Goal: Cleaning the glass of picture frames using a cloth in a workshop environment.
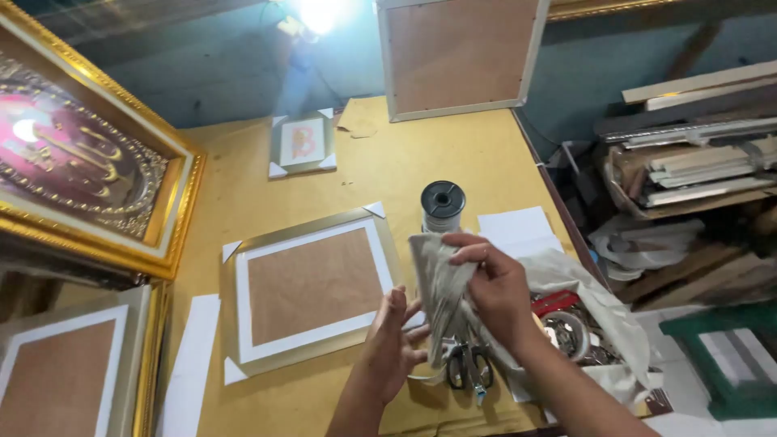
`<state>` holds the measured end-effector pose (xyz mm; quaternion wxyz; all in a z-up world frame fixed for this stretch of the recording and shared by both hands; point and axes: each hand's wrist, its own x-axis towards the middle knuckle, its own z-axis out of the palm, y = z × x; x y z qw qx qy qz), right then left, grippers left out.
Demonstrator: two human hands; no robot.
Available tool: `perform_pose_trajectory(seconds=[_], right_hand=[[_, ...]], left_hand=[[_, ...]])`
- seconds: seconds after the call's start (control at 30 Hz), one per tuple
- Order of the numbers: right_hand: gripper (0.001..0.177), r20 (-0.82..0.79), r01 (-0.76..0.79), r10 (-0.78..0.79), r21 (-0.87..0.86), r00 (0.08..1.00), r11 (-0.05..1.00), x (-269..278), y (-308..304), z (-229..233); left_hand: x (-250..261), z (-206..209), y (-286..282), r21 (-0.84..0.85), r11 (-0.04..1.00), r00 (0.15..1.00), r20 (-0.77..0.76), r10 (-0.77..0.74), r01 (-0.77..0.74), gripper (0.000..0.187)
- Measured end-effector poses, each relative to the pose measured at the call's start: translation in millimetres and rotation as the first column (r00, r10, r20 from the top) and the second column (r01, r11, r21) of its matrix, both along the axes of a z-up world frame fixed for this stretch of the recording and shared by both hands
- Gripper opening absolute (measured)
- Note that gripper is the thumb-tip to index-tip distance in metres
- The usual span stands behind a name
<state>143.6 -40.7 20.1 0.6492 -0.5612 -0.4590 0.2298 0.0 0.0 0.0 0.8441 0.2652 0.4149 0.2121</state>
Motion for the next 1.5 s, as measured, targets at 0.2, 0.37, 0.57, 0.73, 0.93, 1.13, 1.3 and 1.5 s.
perform_pose_trajectory(seconds=[0.2, 0.37, 0.57, 0.73, 0.93, 1.13, 1.3, 1.5], right_hand=[[0.056, -0.969, -0.128, -0.136, -0.165, 0.207, 0.978, -78.8, 23.1, 2.7], [0.046, -0.996, -0.473, 0.062, 0.026, 0.061, 0.881, -120.1, 11.5, -37.5], [0.026, -0.890, -0.278, -0.350, -0.430, 0.293, 0.859, -141.6, 28.0, -34.3], [0.052, -0.379, 0.113, -0.426, -0.624, 0.822, 0.773, -129.8, 41.3, -7.3], [0.052, 0.486, 0.354, -0.051, -0.558, 0.872, 0.751, -124.1, 73.9, -105.4], [0.063, 0.697, 0.480, 0.449, -0.714, 0.559, 0.510, -165.9, 76.2, -95.8], [0.068, 0.632, 0.430, 0.468, -0.769, 0.617, 0.473, -168.0, 76.9, -95.2], [0.067, 0.625, 0.431, 0.449, -0.774, 0.639, 0.464, -166.1, 79.5, -98.8]], left_hand=[[-28.2, 32.9, 1.0, 0.016, 0.833, 0.811, -0.217, 0.543, -0.553, 0.037], [-60.5, 15.1, 4.7, 0.488, 0.807, 0.793, -0.318, 0.519, -0.332, 0.030], [-118.2, -66.0, 38.0, 0.640, 0.767, 0.765, -0.468, 0.442, -0.051, 0.024], [-188.9, -74.5, 81.0, 0.614, 0.789, 0.605, -0.628, 0.489, 0.000, 0.035], [-235.5, -85.6, 139.6, 0.570, 0.807, 0.535, -0.735, 0.416, 0.156, 0.057], [-241.0, -95.7, 169.9, 0.413, 0.879, 0.664, -0.729, 0.164, 0.237, 0.079], [-240.6, -47.8, 166.3, 0.287, 0.954, 0.821, -0.524, 0.228, -0.082, 0.068], [-253.5, 8.7, 159.7, 0.122, 0.982, 0.916, -0.359, 0.181, -0.146, 0.072]])
